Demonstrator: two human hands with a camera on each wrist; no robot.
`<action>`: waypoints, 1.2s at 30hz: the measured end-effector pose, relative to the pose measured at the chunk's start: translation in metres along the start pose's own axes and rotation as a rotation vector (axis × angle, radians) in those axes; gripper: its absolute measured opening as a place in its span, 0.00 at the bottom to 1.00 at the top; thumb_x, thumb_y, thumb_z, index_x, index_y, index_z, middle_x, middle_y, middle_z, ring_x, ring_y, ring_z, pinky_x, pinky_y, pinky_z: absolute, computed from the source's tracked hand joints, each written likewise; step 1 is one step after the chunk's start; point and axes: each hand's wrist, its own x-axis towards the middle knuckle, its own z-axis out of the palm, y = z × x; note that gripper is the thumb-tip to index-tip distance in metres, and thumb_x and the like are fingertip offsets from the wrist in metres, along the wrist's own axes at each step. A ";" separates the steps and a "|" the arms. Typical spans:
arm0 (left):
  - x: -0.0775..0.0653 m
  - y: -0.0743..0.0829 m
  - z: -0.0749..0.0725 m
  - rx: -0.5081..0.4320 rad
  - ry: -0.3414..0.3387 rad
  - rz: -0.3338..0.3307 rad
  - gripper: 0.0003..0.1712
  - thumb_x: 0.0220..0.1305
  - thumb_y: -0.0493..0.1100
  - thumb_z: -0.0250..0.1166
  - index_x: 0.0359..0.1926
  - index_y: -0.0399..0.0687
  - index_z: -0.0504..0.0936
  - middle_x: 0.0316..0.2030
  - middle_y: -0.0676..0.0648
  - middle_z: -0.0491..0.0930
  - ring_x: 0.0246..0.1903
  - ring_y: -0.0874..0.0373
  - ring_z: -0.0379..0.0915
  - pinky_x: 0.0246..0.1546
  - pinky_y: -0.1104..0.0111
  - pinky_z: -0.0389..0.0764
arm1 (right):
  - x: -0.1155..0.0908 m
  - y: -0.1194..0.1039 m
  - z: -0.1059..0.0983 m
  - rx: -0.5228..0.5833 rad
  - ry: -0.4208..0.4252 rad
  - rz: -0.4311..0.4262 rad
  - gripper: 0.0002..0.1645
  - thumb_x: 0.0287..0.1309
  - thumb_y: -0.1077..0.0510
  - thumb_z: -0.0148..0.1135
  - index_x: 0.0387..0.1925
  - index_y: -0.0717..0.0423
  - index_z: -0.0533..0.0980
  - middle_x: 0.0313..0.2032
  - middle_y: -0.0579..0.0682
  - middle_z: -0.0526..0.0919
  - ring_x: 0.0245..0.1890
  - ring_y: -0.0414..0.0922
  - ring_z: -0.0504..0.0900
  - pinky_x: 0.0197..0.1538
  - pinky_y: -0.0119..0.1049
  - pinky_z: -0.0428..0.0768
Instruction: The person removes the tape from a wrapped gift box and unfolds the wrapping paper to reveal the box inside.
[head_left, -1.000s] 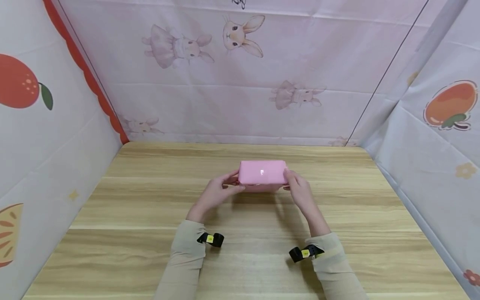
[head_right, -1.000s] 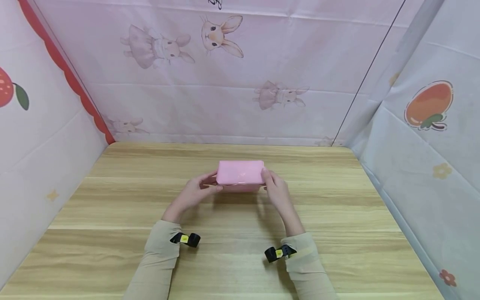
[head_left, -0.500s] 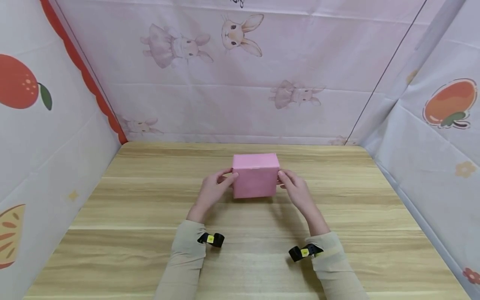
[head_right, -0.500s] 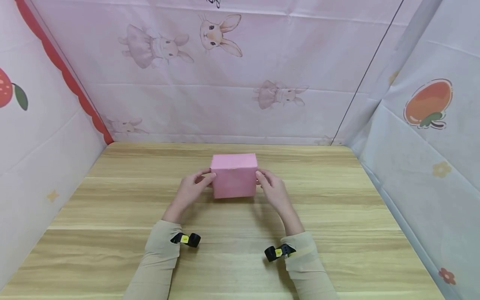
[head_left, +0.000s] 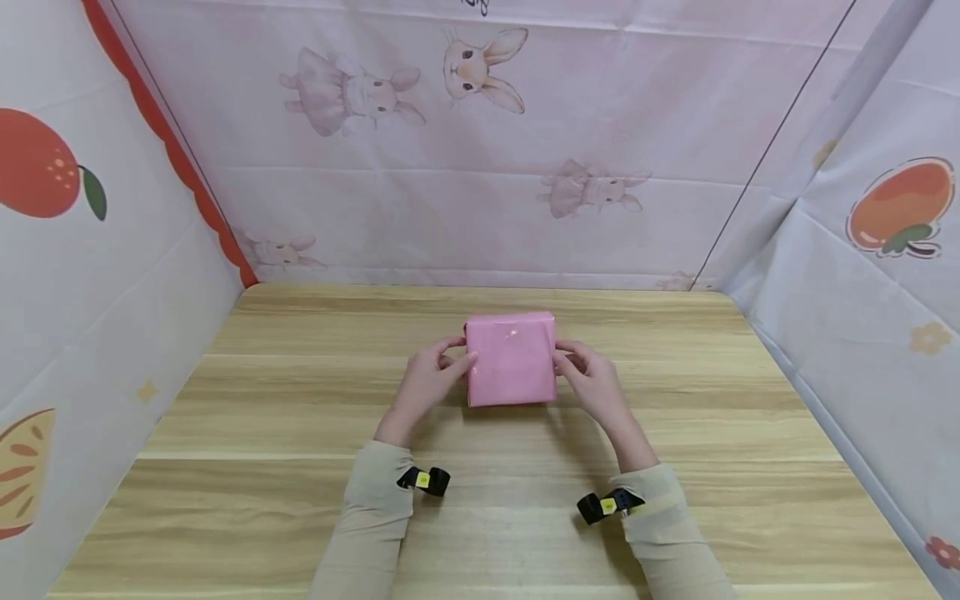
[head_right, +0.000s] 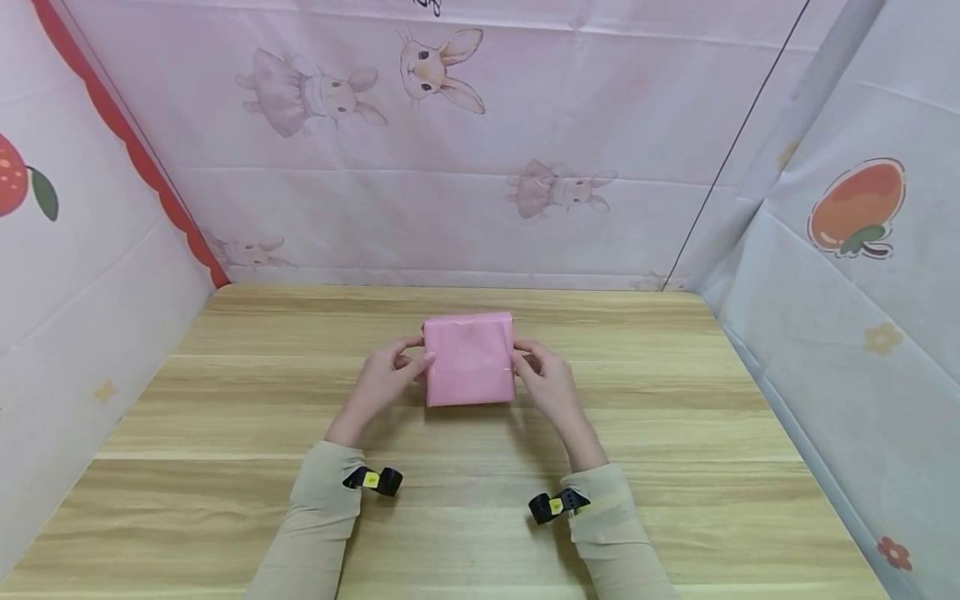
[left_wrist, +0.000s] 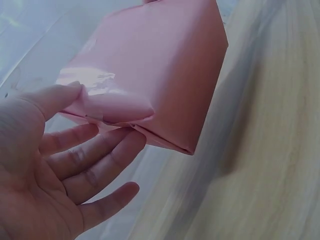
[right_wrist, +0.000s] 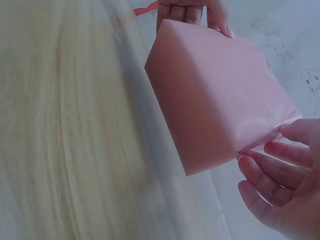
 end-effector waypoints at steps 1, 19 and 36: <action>0.000 0.000 0.000 0.006 0.000 -0.004 0.29 0.65 0.60 0.62 0.62 0.51 0.75 0.39 0.41 0.87 0.43 0.46 0.84 0.42 0.62 0.80 | 0.001 0.001 0.001 -0.001 0.006 0.000 0.20 0.68 0.54 0.56 0.55 0.63 0.77 0.39 0.64 0.87 0.41 0.59 0.85 0.33 0.26 0.74; 0.000 -0.001 0.006 0.175 -0.093 -0.022 0.40 0.61 0.53 0.68 0.70 0.47 0.65 0.39 0.46 0.84 0.36 0.57 0.78 0.40 0.65 0.79 | 0.000 0.006 0.008 -0.164 -0.090 0.031 0.27 0.64 0.54 0.61 0.60 0.63 0.72 0.44 0.65 0.85 0.44 0.56 0.85 0.48 0.47 0.83; -0.004 -0.003 0.011 0.339 -0.167 0.018 0.57 0.49 0.51 0.77 0.75 0.49 0.55 0.55 0.44 0.78 0.53 0.53 0.74 0.61 0.57 0.74 | -0.004 0.008 0.012 -0.295 -0.279 0.004 0.51 0.54 0.44 0.70 0.72 0.60 0.57 0.52 0.60 0.81 0.53 0.53 0.80 0.56 0.49 0.79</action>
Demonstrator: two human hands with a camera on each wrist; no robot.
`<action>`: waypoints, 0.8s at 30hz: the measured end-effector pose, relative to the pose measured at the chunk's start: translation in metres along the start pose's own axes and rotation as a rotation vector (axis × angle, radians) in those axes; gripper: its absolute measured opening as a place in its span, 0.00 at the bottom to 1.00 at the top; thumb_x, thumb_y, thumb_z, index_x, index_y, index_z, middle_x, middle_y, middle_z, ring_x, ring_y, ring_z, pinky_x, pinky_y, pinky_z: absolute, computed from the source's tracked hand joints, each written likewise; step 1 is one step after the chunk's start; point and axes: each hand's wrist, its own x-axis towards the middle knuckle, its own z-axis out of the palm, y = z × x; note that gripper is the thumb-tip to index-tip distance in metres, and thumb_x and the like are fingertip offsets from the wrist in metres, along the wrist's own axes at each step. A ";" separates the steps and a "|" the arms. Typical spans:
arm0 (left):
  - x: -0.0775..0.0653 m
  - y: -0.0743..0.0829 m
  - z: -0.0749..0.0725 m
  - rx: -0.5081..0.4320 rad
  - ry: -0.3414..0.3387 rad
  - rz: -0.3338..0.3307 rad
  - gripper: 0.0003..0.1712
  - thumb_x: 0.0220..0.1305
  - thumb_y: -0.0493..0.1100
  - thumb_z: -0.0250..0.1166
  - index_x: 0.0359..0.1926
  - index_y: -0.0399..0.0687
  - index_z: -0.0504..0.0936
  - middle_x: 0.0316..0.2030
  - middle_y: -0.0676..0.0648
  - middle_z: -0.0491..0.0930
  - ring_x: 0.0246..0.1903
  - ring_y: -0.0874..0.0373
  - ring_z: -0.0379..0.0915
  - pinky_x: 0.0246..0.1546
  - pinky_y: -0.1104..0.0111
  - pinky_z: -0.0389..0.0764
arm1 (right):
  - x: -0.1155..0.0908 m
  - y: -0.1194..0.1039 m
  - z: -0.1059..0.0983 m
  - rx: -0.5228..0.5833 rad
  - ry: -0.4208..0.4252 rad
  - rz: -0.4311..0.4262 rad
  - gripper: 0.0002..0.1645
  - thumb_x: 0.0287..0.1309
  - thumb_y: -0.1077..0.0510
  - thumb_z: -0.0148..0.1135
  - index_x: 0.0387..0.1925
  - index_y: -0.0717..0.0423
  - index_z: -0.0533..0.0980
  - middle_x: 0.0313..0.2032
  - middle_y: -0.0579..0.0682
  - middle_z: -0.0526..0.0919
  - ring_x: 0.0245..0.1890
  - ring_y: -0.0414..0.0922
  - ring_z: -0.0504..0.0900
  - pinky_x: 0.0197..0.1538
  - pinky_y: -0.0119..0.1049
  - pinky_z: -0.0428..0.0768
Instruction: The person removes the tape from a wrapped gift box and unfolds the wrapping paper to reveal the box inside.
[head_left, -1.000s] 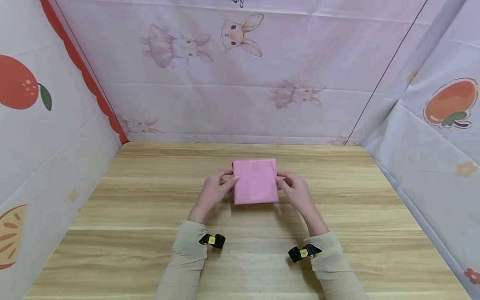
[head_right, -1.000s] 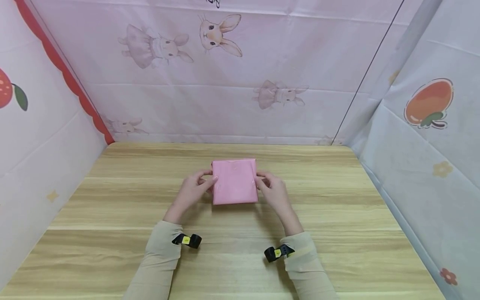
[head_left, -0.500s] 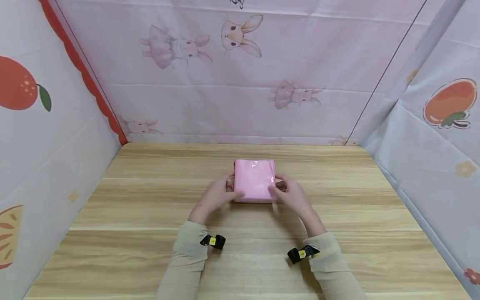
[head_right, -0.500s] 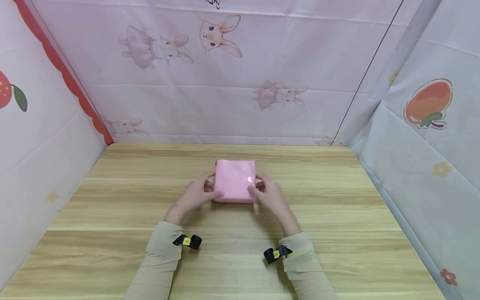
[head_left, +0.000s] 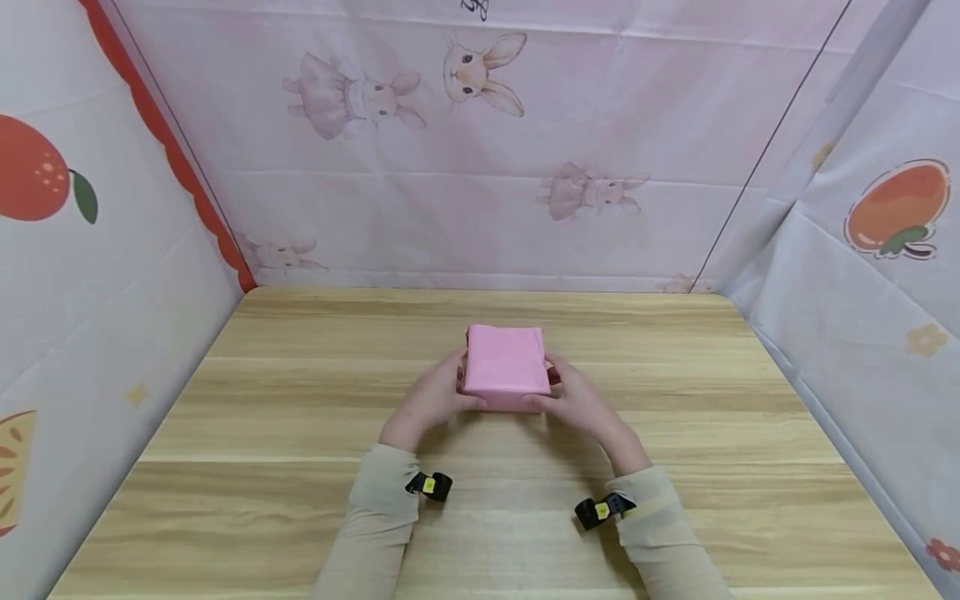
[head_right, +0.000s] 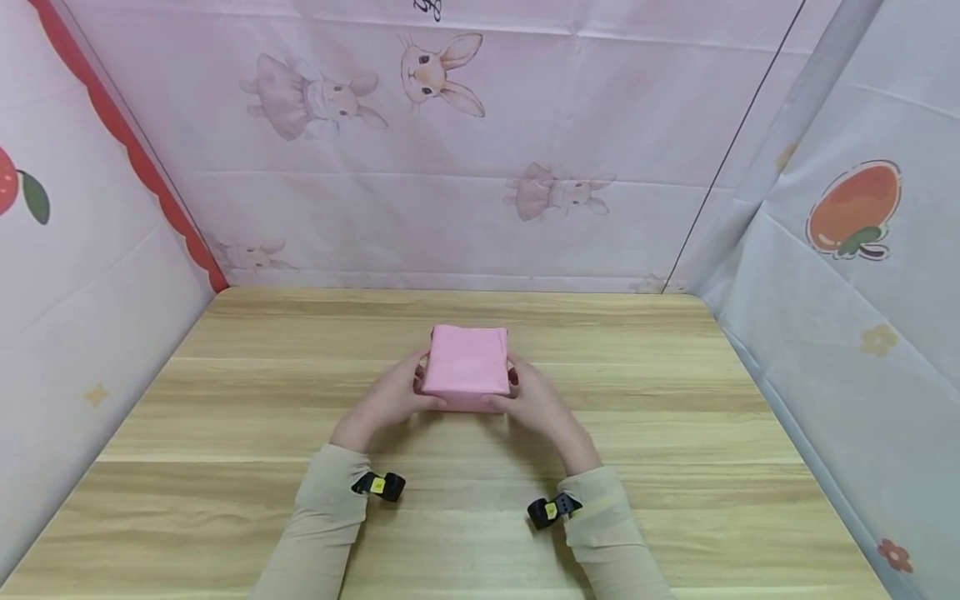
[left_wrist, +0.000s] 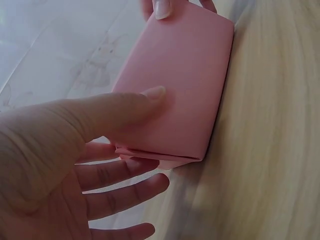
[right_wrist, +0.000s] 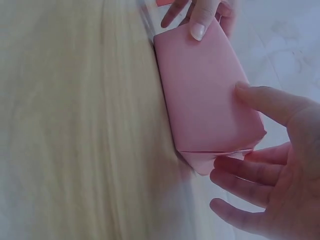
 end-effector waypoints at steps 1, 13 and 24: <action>0.000 0.000 0.000 -0.003 0.000 -0.004 0.57 0.49 0.51 0.77 0.75 0.50 0.55 0.55 0.45 0.78 0.53 0.53 0.74 0.61 0.57 0.74 | 0.000 0.001 0.000 0.003 -0.004 -0.005 0.51 0.55 0.44 0.70 0.72 0.61 0.57 0.53 0.61 0.80 0.54 0.54 0.79 0.57 0.50 0.78; -0.011 0.004 -0.022 0.056 -0.037 -0.040 0.47 0.56 0.60 0.70 0.73 0.57 0.61 0.58 0.45 0.77 0.57 0.50 0.74 0.59 0.54 0.75 | -0.003 0.004 -0.016 -0.019 -0.036 -0.002 0.41 0.64 0.46 0.60 0.71 0.60 0.59 0.58 0.64 0.77 0.60 0.60 0.75 0.62 0.57 0.74; -0.011 0.009 -0.027 0.178 0.287 0.165 0.28 0.63 0.61 0.62 0.56 0.50 0.80 0.55 0.48 0.82 0.58 0.49 0.75 0.61 0.54 0.74 | -0.003 -0.017 -0.029 -0.062 0.220 -0.148 0.28 0.64 0.51 0.62 0.61 0.62 0.73 0.58 0.62 0.79 0.59 0.59 0.76 0.60 0.56 0.76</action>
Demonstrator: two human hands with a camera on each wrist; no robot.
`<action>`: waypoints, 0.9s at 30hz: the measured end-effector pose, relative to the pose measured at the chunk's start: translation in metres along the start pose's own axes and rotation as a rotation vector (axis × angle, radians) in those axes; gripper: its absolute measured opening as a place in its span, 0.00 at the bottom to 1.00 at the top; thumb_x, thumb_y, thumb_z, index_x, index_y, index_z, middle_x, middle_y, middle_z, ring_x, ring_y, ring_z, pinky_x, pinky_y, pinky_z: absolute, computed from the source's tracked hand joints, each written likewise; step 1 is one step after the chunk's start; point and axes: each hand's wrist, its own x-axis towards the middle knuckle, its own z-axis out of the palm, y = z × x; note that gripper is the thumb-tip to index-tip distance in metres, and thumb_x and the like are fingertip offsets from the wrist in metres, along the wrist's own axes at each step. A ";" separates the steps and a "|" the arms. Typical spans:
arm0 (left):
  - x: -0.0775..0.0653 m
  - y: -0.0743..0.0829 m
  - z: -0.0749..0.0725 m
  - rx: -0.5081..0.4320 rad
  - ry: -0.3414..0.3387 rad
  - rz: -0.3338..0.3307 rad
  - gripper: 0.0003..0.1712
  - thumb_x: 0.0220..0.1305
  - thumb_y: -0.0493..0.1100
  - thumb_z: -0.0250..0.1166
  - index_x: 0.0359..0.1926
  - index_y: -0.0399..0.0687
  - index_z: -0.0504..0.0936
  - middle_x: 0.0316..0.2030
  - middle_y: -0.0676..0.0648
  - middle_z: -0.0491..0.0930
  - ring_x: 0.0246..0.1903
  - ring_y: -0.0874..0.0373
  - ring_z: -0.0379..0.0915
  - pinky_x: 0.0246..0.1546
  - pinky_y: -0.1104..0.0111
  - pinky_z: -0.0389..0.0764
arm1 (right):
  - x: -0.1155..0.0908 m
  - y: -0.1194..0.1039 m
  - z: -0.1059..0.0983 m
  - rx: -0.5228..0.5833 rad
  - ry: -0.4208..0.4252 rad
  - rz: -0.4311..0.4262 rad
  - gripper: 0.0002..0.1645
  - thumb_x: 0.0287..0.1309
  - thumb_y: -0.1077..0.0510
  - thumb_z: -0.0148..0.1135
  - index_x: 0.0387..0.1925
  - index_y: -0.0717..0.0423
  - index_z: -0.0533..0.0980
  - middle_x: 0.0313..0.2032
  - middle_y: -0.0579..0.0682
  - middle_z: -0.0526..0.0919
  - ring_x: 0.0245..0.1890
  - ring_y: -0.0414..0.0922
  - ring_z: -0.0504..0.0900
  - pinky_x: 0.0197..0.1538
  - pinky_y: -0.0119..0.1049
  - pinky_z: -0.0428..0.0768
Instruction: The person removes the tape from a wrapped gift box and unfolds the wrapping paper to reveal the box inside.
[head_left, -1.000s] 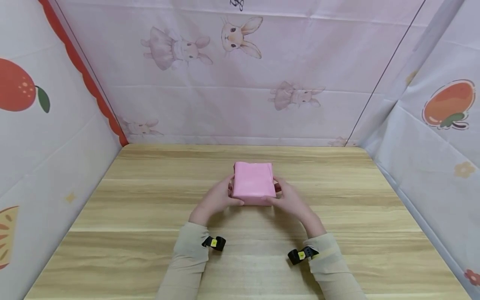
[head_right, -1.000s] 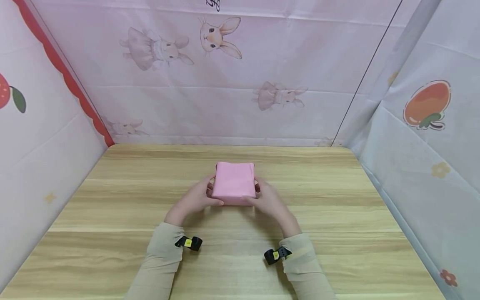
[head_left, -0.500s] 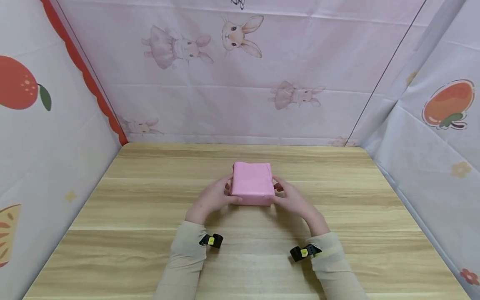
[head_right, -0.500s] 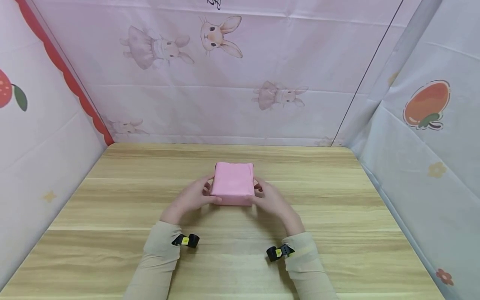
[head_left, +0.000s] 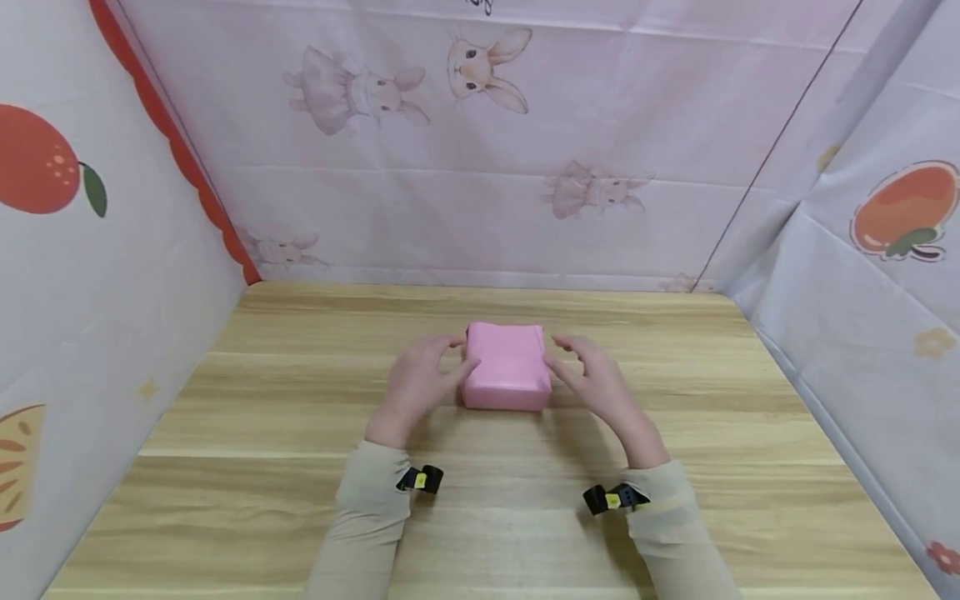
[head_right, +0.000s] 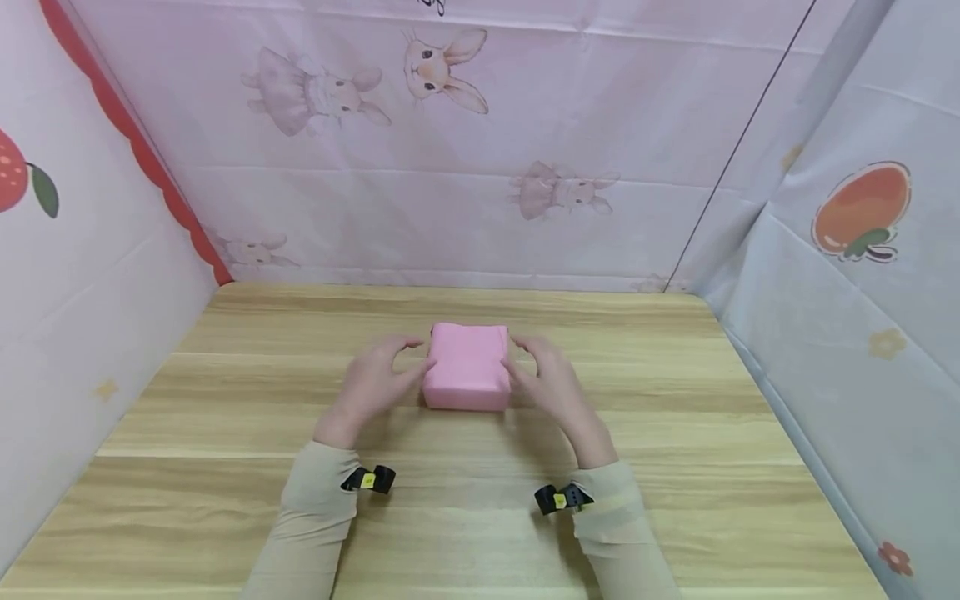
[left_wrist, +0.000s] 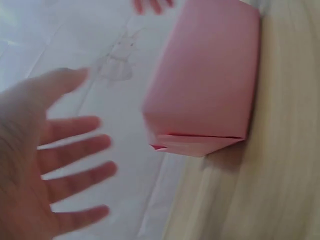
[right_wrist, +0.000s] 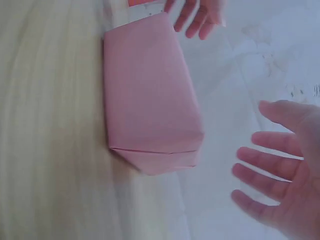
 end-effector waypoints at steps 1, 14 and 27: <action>0.000 0.000 0.001 0.033 0.050 0.037 0.26 0.63 0.61 0.63 0.53 0.49 0.82 0.52 0.48 0.83 0.56 0.49 0.77 0.59 0.55 0.76 | 0.001 -0.002 -0.001 -0.015 0.027 -0.032 0.27 0.64 0.52 0.62 0.60 0.62 0.74 0.57 0.61 0.79 0.59 0.59 0.77 0.60 0.56 0.76; -0.004 -0.003 0.023 0.284 0.100 0.036 0.31 0.62 0.69 0.57 0.52 0.51 0.82 0.53 0.48 0.83 0.57 0.48 0.75 0.59 0.49 0.73 | 0.043 -0.003 0.007 -0.373 0.177 -0.599 0.14 0.55 0.58 0.70 0.43 0.60 0.83 0.41 0.55 0.86 0.44 0.53 0.83 0.52 0.47 0.81; -0.002 -0.008 0.031 0.268 0.027 -0.070 0.34 0.61 0.72 0.54 0.55 0.55 0.81 0.55 0.46 0.81 0.58 0.45 0.74 0.59 0.47 0.72 | 0.073 0.008 0.017 -0.536 -0.074 -0.629 0.12 0.62 0.59 0.63 0.46 0.57 0.82 0.47 0.56 0.85 0.52 0.55 0.82 0.59 0.51 0.78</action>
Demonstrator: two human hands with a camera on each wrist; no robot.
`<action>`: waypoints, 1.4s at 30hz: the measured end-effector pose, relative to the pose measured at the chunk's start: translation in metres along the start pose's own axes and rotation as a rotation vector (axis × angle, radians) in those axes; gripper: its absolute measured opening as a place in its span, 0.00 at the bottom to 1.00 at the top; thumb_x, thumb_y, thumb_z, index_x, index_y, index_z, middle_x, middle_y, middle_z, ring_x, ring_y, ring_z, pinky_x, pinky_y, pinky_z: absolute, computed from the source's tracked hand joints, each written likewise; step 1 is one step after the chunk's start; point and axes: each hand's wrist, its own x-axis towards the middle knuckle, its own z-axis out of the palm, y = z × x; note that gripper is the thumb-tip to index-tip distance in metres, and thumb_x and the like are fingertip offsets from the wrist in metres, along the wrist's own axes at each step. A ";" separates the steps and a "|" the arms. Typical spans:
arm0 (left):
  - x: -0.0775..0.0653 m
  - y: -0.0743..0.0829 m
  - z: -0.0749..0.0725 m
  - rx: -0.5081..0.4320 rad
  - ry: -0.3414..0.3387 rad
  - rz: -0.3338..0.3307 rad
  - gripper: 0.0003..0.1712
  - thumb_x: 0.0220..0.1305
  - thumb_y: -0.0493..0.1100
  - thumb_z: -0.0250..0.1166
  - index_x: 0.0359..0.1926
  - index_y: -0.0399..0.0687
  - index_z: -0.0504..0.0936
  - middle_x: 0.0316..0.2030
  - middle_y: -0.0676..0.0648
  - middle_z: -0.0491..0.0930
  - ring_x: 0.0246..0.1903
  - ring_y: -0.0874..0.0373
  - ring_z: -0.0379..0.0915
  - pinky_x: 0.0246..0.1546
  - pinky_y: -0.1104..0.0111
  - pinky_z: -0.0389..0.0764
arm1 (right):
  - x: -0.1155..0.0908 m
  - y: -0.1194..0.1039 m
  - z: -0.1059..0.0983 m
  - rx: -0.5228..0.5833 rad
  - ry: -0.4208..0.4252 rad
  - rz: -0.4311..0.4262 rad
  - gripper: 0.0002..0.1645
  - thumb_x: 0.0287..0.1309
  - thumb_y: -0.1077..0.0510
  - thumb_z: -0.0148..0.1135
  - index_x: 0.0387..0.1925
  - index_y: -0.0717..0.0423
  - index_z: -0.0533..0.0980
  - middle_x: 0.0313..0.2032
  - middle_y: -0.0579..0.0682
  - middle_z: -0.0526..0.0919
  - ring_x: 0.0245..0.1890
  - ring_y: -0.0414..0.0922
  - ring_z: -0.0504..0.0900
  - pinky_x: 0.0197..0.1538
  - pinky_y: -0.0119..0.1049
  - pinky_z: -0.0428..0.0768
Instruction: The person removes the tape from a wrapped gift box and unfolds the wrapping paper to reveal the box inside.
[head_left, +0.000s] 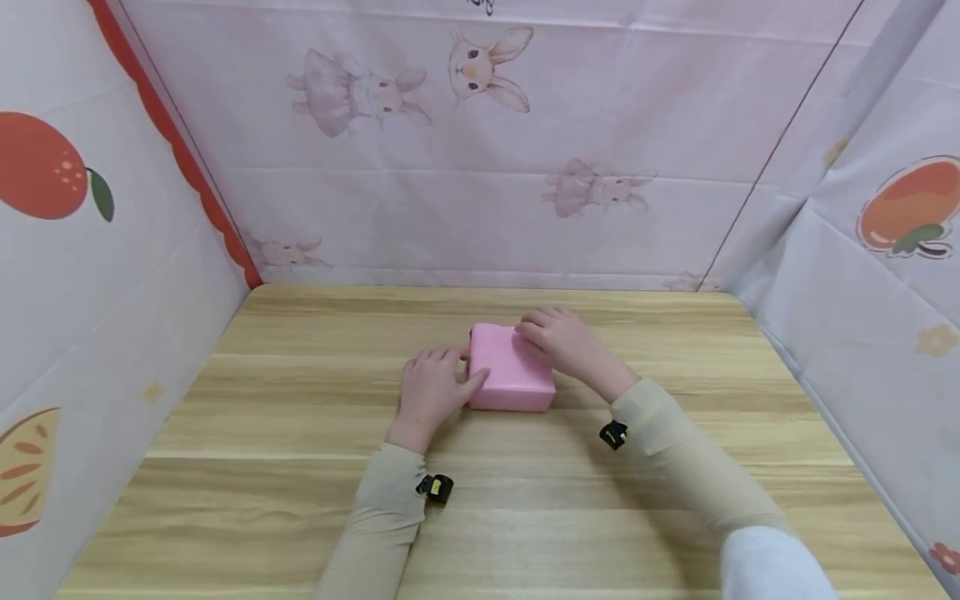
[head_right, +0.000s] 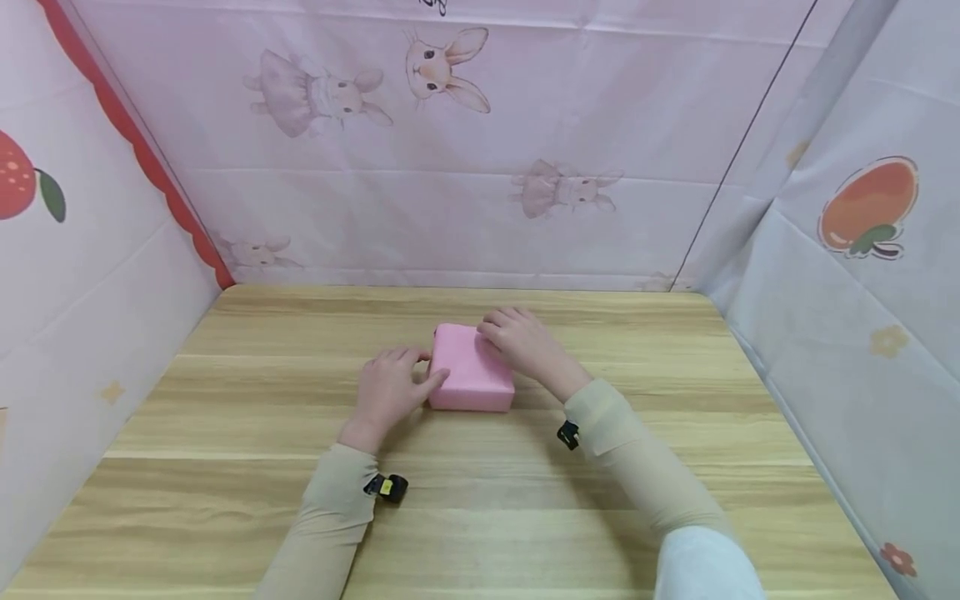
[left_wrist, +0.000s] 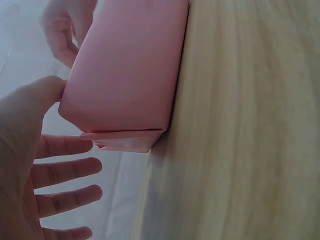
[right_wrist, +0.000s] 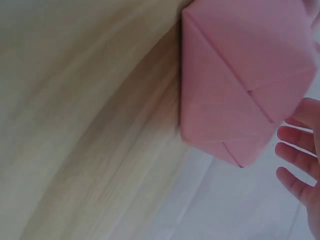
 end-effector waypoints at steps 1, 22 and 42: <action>0.001 0.000 0.000 -0.001 -0.006 -0.004 0.34 0.61 0.73 0.54 0.55 0.55 0.80 0.55 0.46 0.81 0.59 0.45 0.74 0.59 0.47 0.73 | 0.003 0.001 0.002 -0.004 -0.008 -0.007 0.11 0.63 0.58 0.62 0.46 0.56 0.82 0.47 0.55 0.85 0.52 0.54 0.82 0.59 0.51 0.78; 0.003 -0.001 -0.002 -0.061 -0.037 -0.037 0.33 0.60 0.73 0.56 0.54 0.56 0.80 0.55 0.48 0.81 0.58 0.47 0.75 0.55 0.49 0.75 | 0.022 0.014 0.016 -0.235 -0.047 -0.207 0.12 0.58 0.62 0.63 0.44 0.51 0.82 0.45 0.49 0.86 0.49 0.48 0.82 0.56 0.44 0.79; 0.002 -0.001 -0.004 -0.077 -0.064 -0.043 0.35 0.59 0.73 0.57 0.53 0.53 0.81 0.54 0.48 0.82 0.56 0.48 0.77 0.54 0.52 0.78 | 0.038 0.017 0.030 0.143 -0.029 0.041 0.05 0.65 0.61 0.59 0.35 0.58 0.79 0.32 0.52 0.84 0.32 0.47 0.83 0.39 0.38 0.83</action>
